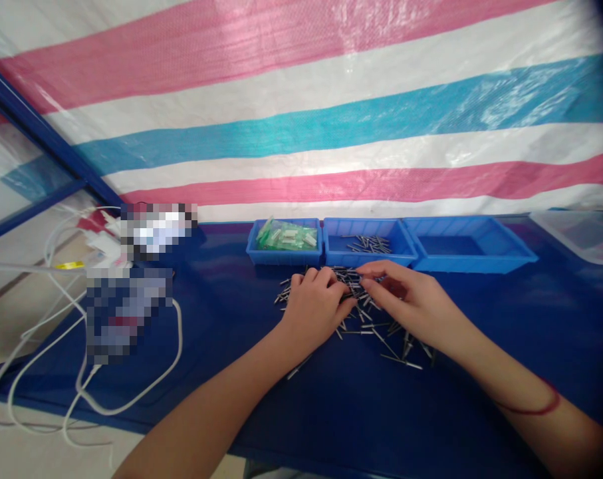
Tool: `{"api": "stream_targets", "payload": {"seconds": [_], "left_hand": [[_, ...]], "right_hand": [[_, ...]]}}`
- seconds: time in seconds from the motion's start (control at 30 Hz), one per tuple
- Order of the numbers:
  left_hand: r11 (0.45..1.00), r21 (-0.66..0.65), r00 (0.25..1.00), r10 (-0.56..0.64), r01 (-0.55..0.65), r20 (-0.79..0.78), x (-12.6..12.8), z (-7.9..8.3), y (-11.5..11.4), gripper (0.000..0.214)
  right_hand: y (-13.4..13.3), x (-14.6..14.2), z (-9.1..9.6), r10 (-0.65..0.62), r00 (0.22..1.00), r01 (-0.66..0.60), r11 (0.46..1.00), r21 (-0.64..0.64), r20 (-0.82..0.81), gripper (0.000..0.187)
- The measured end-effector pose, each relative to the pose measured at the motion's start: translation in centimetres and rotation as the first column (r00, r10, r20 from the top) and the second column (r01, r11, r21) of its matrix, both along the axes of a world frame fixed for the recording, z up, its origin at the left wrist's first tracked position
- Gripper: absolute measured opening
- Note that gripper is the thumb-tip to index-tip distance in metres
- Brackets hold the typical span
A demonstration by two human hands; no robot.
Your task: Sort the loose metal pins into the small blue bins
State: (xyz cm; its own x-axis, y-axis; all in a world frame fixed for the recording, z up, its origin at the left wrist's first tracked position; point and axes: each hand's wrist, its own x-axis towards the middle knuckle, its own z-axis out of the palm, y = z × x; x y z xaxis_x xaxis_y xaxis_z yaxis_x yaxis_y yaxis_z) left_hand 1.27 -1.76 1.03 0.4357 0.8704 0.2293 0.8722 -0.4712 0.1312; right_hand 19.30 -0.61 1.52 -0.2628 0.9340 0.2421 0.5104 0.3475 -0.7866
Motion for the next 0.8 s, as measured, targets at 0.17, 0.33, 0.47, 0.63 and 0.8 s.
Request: {"api": "stream_targets", "payload": {"seconds": [0.17, 0.33, 0.47, 0.63, 0.8], "left_hand": [[0.999, -0.041, 1.0, -0.001, 0.002, 0.026, -0.06, -0.01, -0.06, 0.021], [0.999, -0.047, 1.0, 0.003, -0.001, 0.028, -0.13, 0.03, -0.16, 0.02], [0.998, -0.062, 0.999, -0.004, 0.007, 0.037, -0.21, 0.06, -0.34, 0.019], [0.994, -0.106, 0.999, -0.006, 0.011, 0.05, -0.22, 0.19, -0.36, 0.012], [0.992, -0.125, 0.999, -0.015, 0.019, 0.038, -0.13, 0.38, -0.47, 0.009]], "right_hand": [[0.07, -0.04, -0.07, 0.012, 1.0, -0.012, 1.0, -0.008, 0.019, 0.026], [-0.04, 0.06, -0.01, 0.022, 0.999, -0.022, 1.0, -0.002, 0.033, 0.025], [-0.04, 0.08, -0.01, 0.03, 0.999, -0.03, 1.0, -0.002, 0.034, 0.025], [0.09, 0.0, -0.04, 0.039, 0.998, -0.038, 0.999, -0.007, 0.042, 0.025], [0.11, -0.02, -0.11, 0.037, 0.997, -0.037, 0.999, -0.013, 0.063, 0.025]]}}
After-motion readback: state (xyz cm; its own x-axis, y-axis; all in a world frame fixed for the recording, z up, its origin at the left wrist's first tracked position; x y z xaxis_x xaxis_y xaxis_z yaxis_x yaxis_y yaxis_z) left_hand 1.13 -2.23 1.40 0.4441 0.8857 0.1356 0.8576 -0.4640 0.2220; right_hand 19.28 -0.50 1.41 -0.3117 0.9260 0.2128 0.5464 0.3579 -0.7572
